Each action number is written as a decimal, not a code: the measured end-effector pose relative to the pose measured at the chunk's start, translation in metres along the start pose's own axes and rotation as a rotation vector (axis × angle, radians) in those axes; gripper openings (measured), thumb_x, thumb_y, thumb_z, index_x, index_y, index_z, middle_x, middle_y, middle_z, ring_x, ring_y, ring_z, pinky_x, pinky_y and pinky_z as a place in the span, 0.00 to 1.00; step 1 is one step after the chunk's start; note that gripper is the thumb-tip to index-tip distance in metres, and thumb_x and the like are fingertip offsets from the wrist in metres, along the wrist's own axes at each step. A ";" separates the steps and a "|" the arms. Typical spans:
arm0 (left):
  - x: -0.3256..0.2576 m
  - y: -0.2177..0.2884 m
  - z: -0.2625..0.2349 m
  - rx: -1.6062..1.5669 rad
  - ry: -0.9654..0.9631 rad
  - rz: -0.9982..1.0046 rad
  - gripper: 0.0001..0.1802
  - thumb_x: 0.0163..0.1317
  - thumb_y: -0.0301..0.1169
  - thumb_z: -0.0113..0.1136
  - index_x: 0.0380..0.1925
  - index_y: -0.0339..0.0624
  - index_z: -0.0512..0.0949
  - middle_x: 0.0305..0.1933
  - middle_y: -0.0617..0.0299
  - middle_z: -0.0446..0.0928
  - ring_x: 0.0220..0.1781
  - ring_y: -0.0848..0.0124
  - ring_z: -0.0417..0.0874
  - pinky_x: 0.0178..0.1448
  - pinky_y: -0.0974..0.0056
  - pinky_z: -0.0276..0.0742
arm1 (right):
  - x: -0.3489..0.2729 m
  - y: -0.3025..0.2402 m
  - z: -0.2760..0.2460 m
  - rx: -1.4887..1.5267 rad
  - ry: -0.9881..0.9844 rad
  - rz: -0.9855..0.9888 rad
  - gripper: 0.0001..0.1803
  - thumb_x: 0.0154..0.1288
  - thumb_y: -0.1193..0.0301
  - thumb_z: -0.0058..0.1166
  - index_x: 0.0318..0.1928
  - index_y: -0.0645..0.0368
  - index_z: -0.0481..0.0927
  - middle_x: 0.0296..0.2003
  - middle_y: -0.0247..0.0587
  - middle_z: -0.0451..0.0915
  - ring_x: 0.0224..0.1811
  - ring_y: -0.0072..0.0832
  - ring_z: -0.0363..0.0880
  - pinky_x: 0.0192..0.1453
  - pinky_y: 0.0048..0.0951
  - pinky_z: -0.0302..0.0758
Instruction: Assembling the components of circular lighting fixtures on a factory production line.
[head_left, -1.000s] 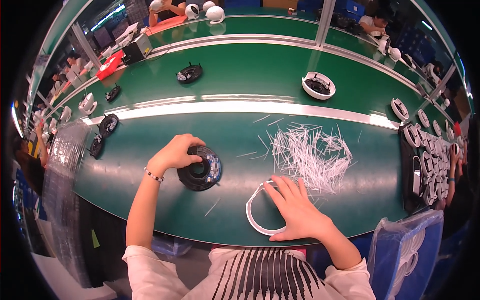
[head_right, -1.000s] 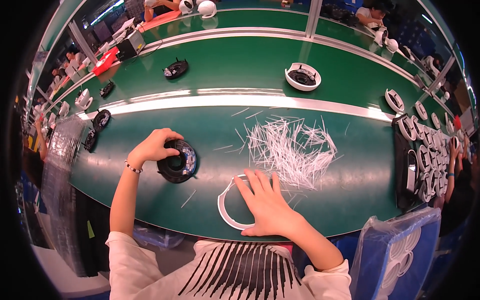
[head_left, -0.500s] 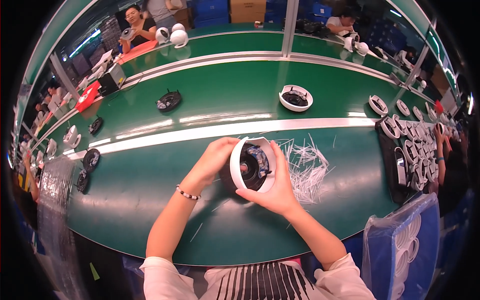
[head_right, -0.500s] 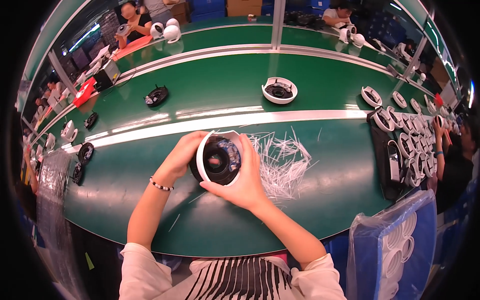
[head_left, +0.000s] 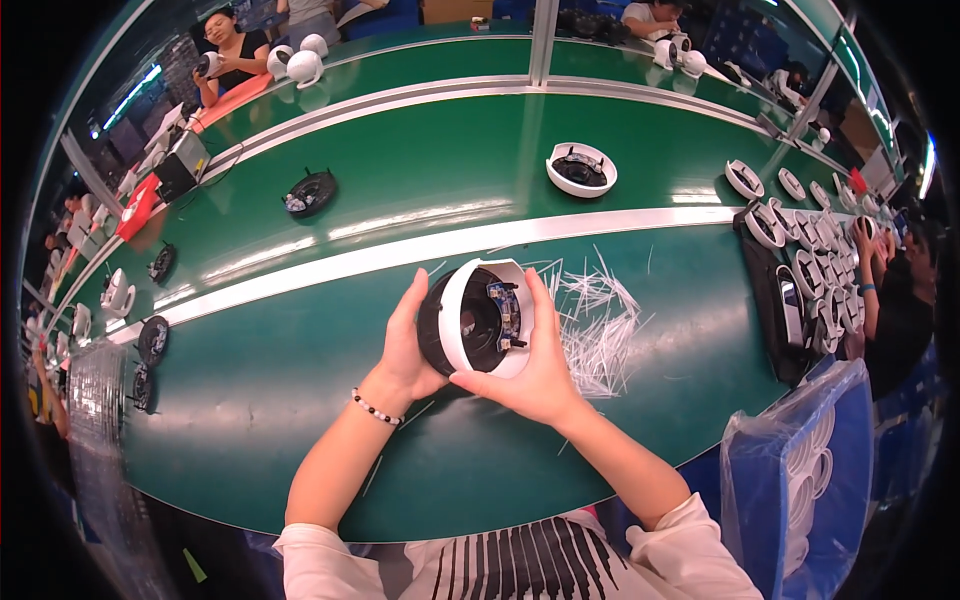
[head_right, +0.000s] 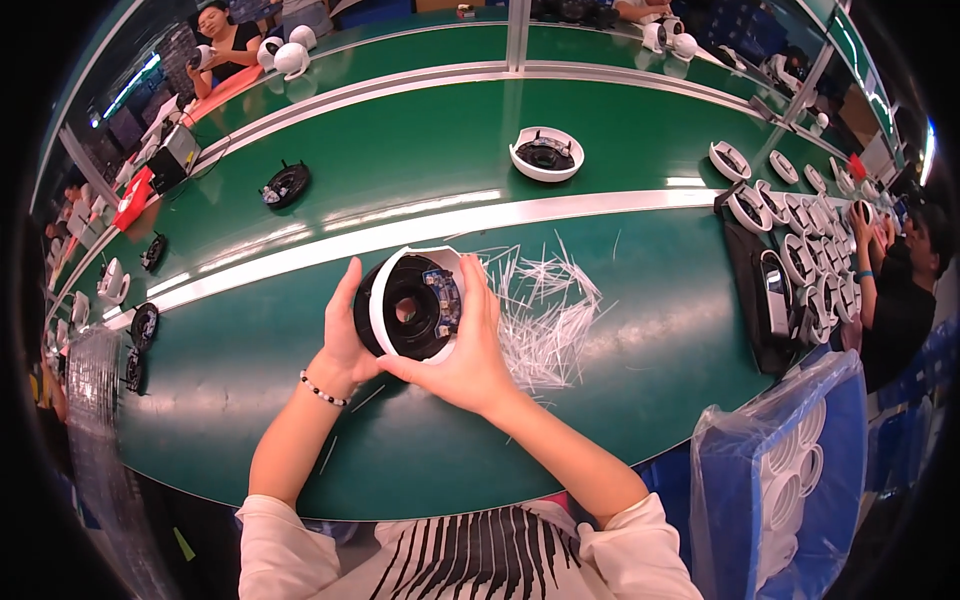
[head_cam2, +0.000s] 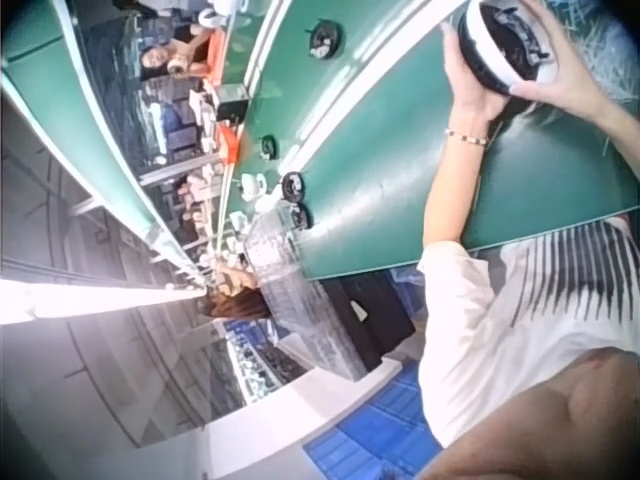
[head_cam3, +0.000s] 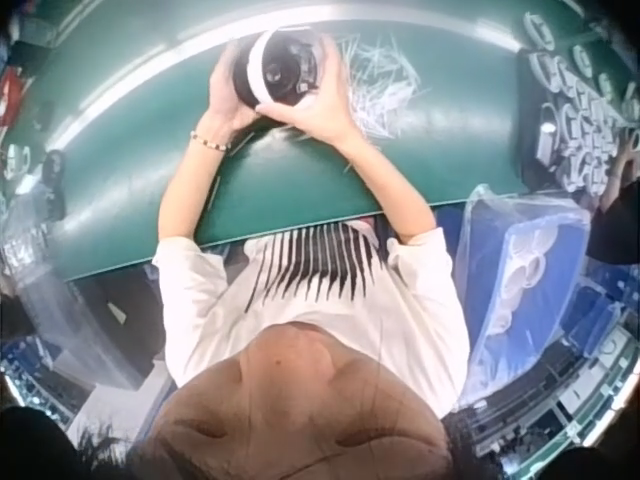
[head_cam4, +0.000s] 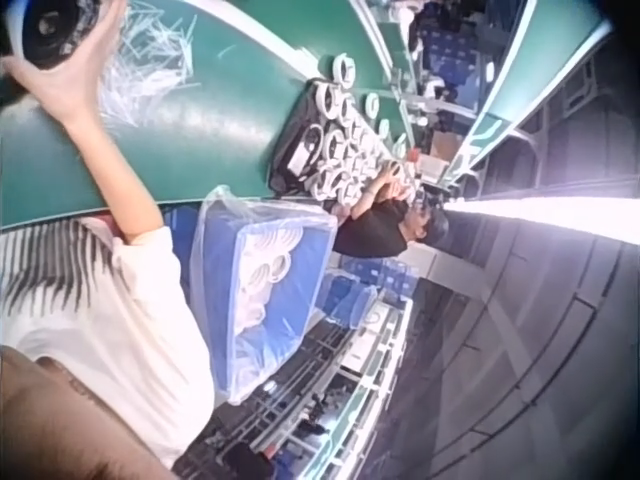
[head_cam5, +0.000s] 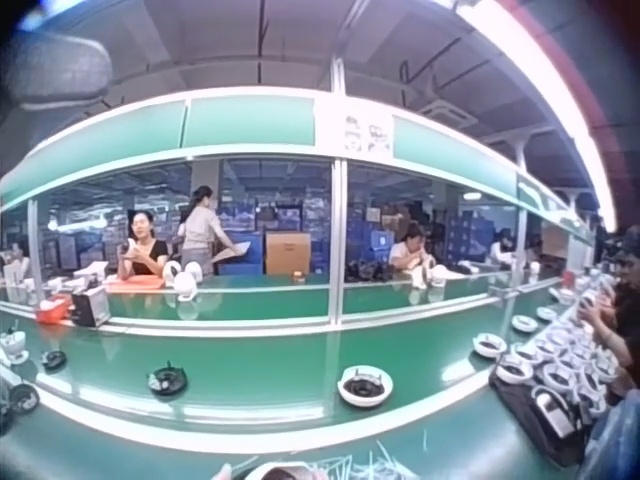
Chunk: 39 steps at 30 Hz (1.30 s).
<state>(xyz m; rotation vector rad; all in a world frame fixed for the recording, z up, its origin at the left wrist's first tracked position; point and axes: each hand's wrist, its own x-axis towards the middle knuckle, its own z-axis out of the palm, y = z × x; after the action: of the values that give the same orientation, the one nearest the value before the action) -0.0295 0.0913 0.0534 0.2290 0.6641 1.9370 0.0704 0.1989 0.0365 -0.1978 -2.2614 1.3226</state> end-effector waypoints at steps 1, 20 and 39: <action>0.001 0.001 0.000 0.008 -0.009 -0.021 0.32 0.58 0.54 0.34 0.51 0.39 0.65 0.49 0.51 0.69 0.51 0.59 0.71 0.55 0.54 0.68 | 0.000 0.003 0.000 -0.001 0.000 0.002 0.63 0.32 0.61 0.70 0.60 0.69 0.38 0.56 0.55 0.50 0.60 0.39 0.53 0.62 0.35 0.53; -0.007 -0.014 0.008 0.062 0.000 0.185 0.46 0.52 0.67 0.25 0.54 0.36 0.61 0.55 0.52 0.65 0.55 0.61 0.67 0.59 0.58 0.63 | 0.001 -0.008 -0.004 -0.155 0.035 -0.272 0.65 0.27 0.52 0.68 0.61 0.68 0.41 0.58 0.61 0.45 0.61 0.55 0.45 0.62 0.47 0.47; -0.007 -0.023 0.002 0.111 -0.015 0.214 0.32 0.50 0.49 0.46 0.51 0.38 0.64 0.51 0.52 0.68 0.52 0.62 0.70 0.57 0.58 0.67 | -0.008 -0.011 -0.006 -0.262 0.091 -0.261 0.65 0.29 0.53 0.68 0.60 0.69 0.39 0.60 0.62 0.44 0.62 0.55 0.44 0.62 0.48 0.46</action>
<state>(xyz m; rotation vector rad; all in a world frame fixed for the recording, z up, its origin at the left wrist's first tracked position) -0.0074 0.0938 0.0435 0.3974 0.7641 2.1012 0.0815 0.1948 0.0447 -0.0492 -2.2860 0.8673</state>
